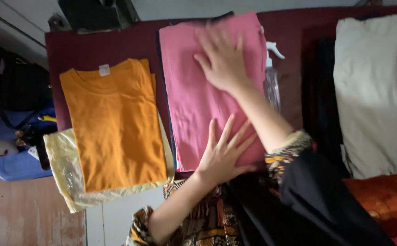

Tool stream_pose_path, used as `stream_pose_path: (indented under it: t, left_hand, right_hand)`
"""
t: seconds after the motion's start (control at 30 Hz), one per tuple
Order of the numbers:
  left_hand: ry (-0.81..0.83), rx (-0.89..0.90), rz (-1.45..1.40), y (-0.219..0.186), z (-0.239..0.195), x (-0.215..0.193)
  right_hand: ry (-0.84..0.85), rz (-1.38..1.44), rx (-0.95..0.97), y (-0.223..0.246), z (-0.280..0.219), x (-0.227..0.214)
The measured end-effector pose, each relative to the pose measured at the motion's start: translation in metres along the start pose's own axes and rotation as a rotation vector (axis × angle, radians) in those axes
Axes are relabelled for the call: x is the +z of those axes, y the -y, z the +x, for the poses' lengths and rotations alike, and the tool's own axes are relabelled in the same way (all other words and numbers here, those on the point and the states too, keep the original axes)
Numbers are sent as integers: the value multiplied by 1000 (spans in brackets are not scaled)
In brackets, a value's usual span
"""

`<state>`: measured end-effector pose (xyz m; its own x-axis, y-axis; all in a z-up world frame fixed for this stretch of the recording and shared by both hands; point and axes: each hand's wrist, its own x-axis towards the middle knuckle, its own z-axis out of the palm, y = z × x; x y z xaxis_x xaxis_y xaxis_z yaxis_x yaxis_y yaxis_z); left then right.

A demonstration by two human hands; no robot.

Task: Spray folded clothes with a liquid freshener and stack them together.

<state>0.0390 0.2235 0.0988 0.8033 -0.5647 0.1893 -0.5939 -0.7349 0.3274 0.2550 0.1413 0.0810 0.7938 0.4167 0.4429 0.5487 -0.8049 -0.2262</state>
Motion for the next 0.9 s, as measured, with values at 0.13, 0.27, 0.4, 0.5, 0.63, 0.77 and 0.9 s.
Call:
stream_pose_path:
  t: [0.13, 0.27, 0.4, 0.5, 0.63, 0.77, 0.9]
  left_hand:
    - [225, 6, 226, 8, -14, 6]
    - [197, 40, 256, 10, -18, 10]
    - [184, 34, 185, 8, -19, 6]
    - [149, 31, 95, 8, -24, -1]
    - [127, -9, -265, 14, -36, -24]
    - [105, -186, -509, 54, -60, -24]
    - [-431, -466, -556, 69, -74, -47]
  right_hand:
    - [117, -51, 77, 7, -3, 17]
    - [118, 3, 104, 3, 3, 12]
    - [104, 288, 41, -48, -10, 4]
    - [-127, 521, 136, -86, -47, -30]
    - [42, 205, 430, -134, -112, -13]
    - [101, 310, 592, -140, -137, 6]
    - [77, 244, 684, -139, -126, -7]
